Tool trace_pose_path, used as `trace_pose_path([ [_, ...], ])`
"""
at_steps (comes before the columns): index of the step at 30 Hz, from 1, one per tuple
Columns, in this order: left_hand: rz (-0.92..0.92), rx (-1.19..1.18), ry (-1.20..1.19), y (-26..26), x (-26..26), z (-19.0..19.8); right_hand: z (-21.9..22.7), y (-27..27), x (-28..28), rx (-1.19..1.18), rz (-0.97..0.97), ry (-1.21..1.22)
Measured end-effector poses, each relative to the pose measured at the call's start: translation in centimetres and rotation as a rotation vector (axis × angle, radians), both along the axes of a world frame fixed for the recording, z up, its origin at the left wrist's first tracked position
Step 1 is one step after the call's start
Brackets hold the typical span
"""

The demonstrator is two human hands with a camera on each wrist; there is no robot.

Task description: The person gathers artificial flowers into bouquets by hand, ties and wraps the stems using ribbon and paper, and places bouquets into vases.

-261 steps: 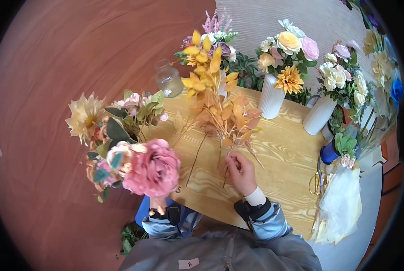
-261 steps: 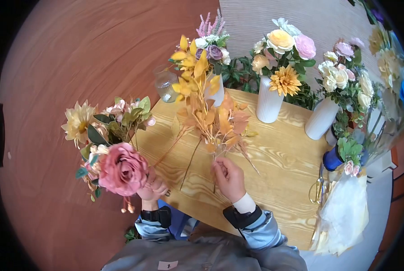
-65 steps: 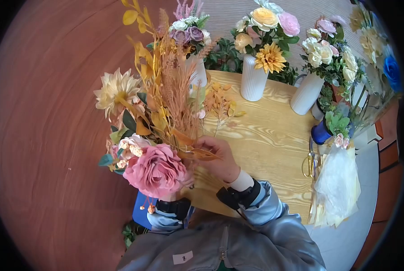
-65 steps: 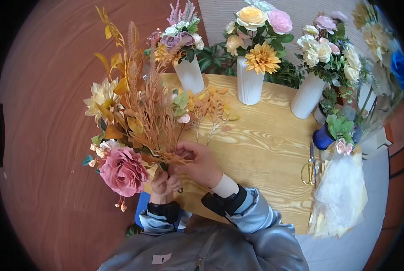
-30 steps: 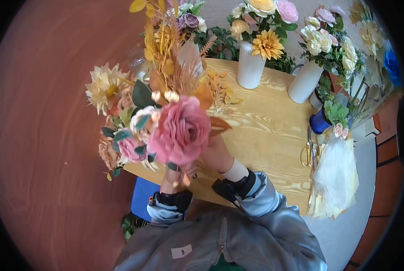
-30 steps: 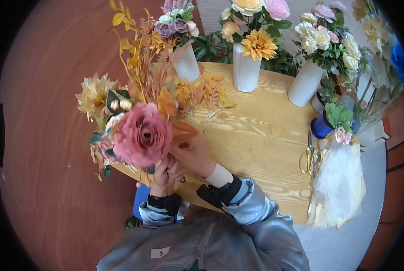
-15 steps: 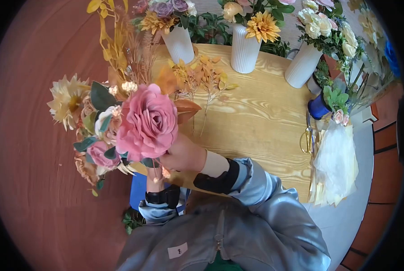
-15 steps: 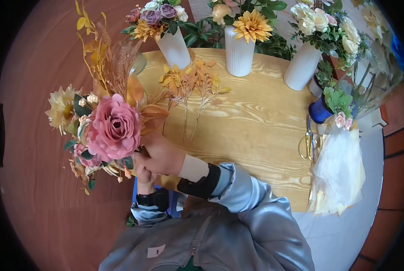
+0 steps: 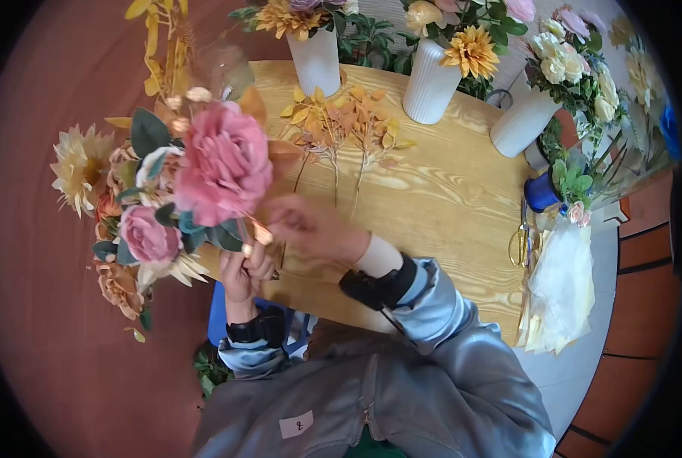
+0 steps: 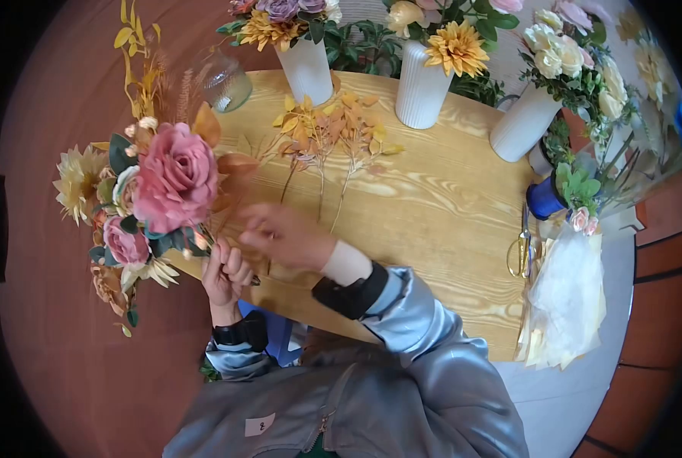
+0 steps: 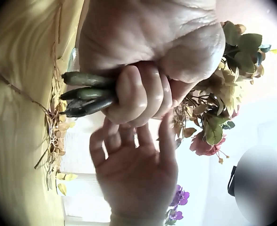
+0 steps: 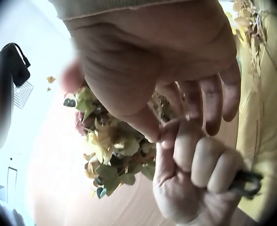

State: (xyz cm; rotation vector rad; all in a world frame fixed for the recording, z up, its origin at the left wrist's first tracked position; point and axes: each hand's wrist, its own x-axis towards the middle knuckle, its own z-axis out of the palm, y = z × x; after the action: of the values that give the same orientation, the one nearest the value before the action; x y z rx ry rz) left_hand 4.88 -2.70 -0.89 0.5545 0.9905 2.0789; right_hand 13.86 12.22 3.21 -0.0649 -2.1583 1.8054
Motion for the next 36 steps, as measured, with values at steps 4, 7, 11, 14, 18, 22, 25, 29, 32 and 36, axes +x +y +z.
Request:
trace_pose_path([
  [4,-0.182,0.126,-0.003,0.2,-0.9,0.5,-5.6,4.8,0.5,0.282,-0.440,-0.029],
  [7,-0.167,0.148,-0.002,0.3,-1.2,0.4,-5.7,6.6,0.9,0.474,-0.523,-0.145],
  [11,-0.174,0.144,-0.010,0.3,-1.5,0.3,-6.1,7.3,0.7,0.673,-0.544,-0.436],
  [14,-0.171,0.140,-0.018,0.4,-1.4,0.3,-7.1,7.5,0.6,0.680,-0.467,-0.574],
  [18,-0.156,0.154,-0.039,0.6,-1.5,0.5,-8.2,7.8,1.4,0.558,-0.525,-0.525],
  [22,-0.146,0.148,-0.038,0.9,-1.4,0.5,-8.3,8.6,3.1,0.029,-0.416,-0.420],
  [25,-0.152,0.133,-0.060,1.2,-1.1,0.2,-7.3,8.7,4.5,-0.415,-0.315,-0.345],
  [29,-0.178,0.148,-0.132,1.6,-0.7,0.0,-5.0,8.0,6.2,-0.532,-0.257,-0.203],
  [32,-0.230,0.190,-0.171,2.0,-0.4,-0.4,-4.1,6.9,7.3,-0.477,-0.191,-0.145],
  [36,-0.296,0.246,-0.216,2.4,0.1,-0.8,-3.0,5.0,8.1,-0.484,-0.182,-0.074],
])
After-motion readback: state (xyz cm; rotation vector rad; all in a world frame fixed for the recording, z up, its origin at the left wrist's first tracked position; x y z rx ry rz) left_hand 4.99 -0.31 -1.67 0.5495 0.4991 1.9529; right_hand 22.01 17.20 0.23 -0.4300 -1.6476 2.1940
